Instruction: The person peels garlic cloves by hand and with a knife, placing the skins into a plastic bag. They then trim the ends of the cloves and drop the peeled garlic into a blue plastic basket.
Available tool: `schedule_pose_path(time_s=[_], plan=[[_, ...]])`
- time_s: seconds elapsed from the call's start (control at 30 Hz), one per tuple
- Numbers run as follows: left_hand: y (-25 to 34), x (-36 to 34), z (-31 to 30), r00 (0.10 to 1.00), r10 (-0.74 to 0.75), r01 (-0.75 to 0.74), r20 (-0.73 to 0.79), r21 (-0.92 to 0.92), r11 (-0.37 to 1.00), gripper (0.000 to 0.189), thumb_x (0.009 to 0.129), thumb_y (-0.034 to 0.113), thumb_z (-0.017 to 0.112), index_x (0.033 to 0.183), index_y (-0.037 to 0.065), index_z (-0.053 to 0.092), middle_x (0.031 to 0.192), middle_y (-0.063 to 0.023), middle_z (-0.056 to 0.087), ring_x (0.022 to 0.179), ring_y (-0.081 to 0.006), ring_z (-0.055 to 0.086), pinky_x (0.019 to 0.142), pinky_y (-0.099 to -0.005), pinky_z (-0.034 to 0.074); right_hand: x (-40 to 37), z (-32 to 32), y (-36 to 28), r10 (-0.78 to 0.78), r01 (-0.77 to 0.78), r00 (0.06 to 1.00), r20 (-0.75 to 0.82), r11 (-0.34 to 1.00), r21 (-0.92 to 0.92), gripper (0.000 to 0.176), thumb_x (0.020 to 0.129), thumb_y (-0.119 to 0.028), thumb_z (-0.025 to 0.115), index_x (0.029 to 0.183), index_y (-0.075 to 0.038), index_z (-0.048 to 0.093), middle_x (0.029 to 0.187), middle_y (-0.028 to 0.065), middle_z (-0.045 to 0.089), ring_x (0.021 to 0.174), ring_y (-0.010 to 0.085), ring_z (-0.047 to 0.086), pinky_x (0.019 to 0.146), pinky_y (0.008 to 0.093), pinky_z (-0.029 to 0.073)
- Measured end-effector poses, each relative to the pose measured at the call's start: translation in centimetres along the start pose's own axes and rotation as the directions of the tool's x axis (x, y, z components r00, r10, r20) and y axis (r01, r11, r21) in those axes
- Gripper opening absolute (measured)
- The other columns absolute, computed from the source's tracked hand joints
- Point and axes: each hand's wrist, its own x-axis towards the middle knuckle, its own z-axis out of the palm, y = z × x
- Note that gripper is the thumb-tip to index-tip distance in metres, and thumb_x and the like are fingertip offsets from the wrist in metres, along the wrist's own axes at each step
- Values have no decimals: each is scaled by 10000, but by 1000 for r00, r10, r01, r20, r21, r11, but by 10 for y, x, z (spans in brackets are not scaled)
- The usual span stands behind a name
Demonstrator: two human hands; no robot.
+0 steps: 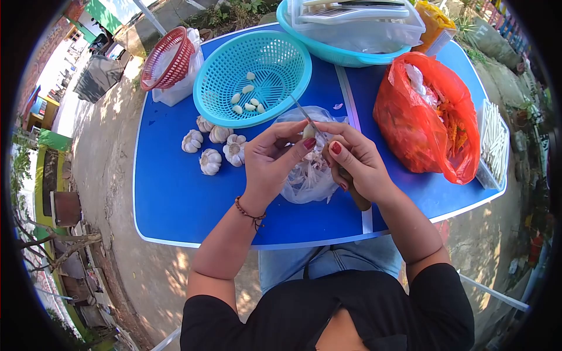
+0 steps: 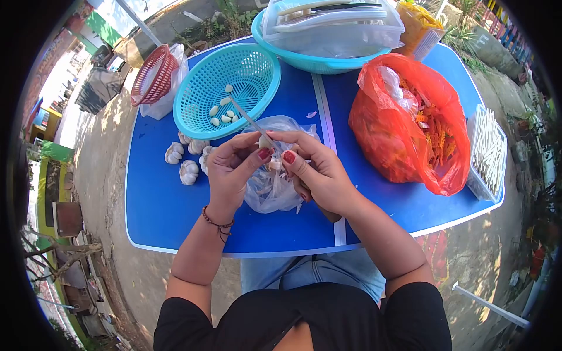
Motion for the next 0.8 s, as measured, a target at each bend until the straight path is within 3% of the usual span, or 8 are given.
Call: schedule_pose_path(time_s=[0.8], plan=[[-2,1,-2,1000,14,-14,-4,47,999,263,855,30,660,1114,-18,638,1047,-82,633,904,-114,622,780,-236,541,1,0,-1,15,-16,1000,17,1000,13,371,999,-234,439,1342,-95,447,711,4,470,445,29,422,418,166,345]])
